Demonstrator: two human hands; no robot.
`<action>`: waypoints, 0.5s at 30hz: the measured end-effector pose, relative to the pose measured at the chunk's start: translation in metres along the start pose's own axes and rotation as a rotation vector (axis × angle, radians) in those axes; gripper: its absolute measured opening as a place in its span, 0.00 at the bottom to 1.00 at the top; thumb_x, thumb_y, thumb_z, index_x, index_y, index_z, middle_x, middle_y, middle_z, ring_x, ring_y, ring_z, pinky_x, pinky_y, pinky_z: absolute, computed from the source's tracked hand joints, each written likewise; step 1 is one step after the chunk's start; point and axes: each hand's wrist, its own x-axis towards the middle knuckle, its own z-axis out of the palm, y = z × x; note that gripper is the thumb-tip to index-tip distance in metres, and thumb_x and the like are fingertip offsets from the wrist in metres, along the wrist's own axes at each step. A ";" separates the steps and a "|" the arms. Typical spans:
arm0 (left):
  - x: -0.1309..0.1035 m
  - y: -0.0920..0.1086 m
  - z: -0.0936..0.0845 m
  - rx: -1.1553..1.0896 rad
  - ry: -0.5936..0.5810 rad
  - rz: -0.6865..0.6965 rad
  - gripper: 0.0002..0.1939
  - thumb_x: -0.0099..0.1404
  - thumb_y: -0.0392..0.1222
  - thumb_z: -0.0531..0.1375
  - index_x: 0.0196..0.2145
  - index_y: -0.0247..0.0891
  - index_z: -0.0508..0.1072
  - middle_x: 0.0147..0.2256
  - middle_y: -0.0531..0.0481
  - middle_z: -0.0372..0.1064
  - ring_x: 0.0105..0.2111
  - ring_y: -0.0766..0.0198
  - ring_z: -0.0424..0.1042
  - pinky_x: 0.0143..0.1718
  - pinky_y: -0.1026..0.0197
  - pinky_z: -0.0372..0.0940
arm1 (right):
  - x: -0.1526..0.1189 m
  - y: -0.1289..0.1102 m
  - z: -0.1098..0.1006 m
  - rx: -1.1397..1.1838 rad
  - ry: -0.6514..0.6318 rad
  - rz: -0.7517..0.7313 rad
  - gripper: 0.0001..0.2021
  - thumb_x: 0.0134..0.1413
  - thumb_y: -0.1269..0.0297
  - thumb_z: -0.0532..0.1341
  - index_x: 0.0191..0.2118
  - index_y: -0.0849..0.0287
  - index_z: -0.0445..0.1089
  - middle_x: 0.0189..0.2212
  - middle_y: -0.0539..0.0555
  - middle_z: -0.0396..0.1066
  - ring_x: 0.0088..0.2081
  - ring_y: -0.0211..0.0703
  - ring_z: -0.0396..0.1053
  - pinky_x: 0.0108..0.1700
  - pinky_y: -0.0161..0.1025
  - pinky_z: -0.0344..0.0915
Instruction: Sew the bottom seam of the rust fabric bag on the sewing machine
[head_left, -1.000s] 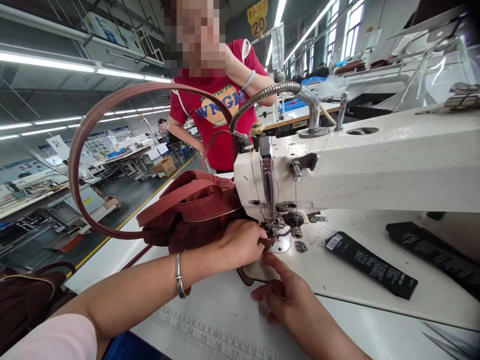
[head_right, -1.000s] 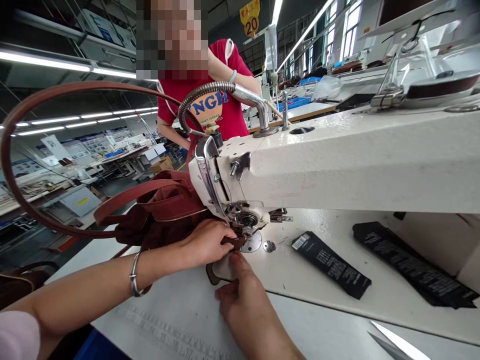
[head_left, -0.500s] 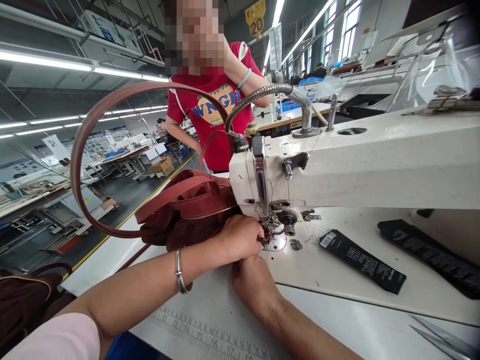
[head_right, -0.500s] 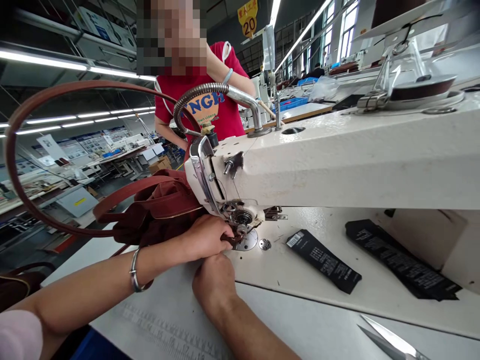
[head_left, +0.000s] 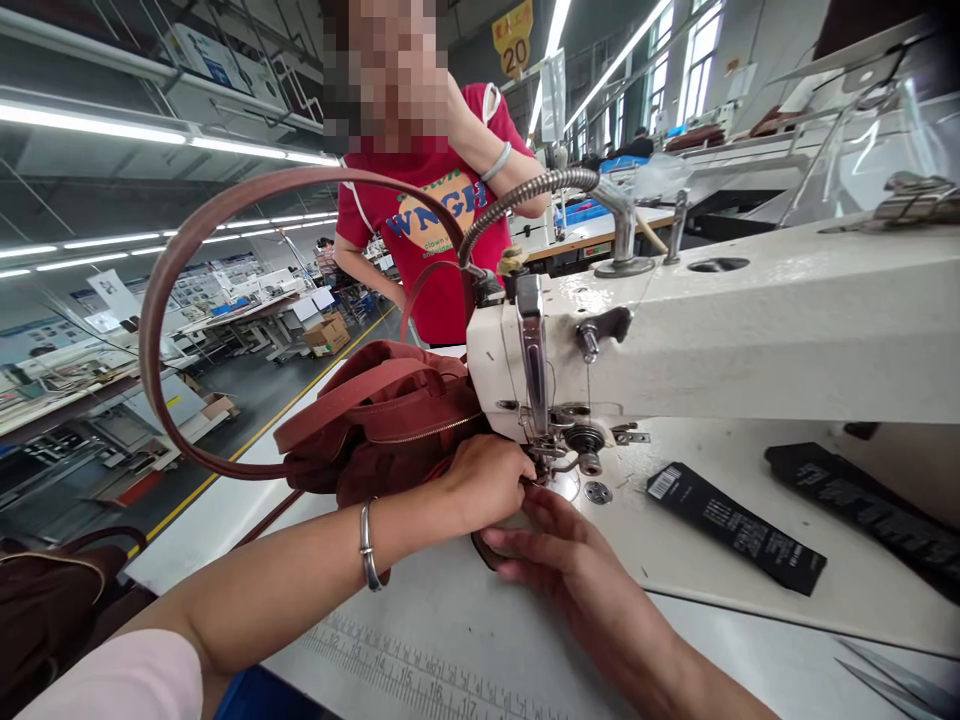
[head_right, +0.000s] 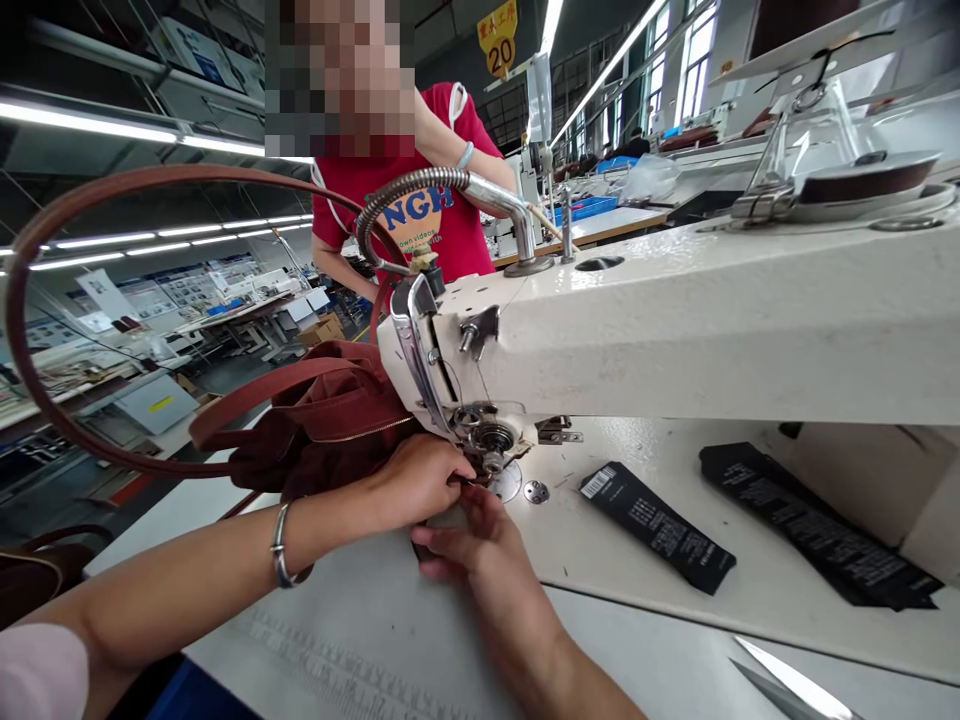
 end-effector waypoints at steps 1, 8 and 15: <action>0.000 0.000 -0.001 0.003 -0.008 0.000 0.10 0.52 0.36 0.53 0.29 0.41 0.73 0.29 0.52 0.71 0.33 0.61 0.68 0.33 0.63 0.60 | 0.003 0.000 0.004 0.058 -0.007 0.002 0.26 0.33 0.70 0.63 0.44 0.61 0.56 0.42 0.55 0.65 0.38 0.45 0.68 0.32 0.36 0.67; -0.003 0.002 -0.004 0.010 -0.031 0.003 0.12 0.52 0.35 0.52 0.32 0.42 0.73 0.32 0.51 0.71 0.36 0.60 0.68 0.36 0.62 0.60 | -0.006 -0.001 0.006 0.210 -0.011 0.065 0.24 0.34 0.76 0.63 0.43 0.61 0.60 0.42 0.55 0.64 0.35 0.44 0.69 0.28 0.34 0.67; -0.006 0.001 -0.007 0.018 -0.064 0.066 0.10 0.51 0.34 0.53 0.29 0.39 0.73 0.28 0.51 0.69 0.31 0.62 0.67 0.31 0.64 0.58 | 0.014 0.001 0.011 0.228 -0.045 0.086 0.17 0.29 0.80 0.55 0.33 0.62 0.62 0.28 0.50 0.64 0.30 0.37 0.66 0.32 0.33 0.67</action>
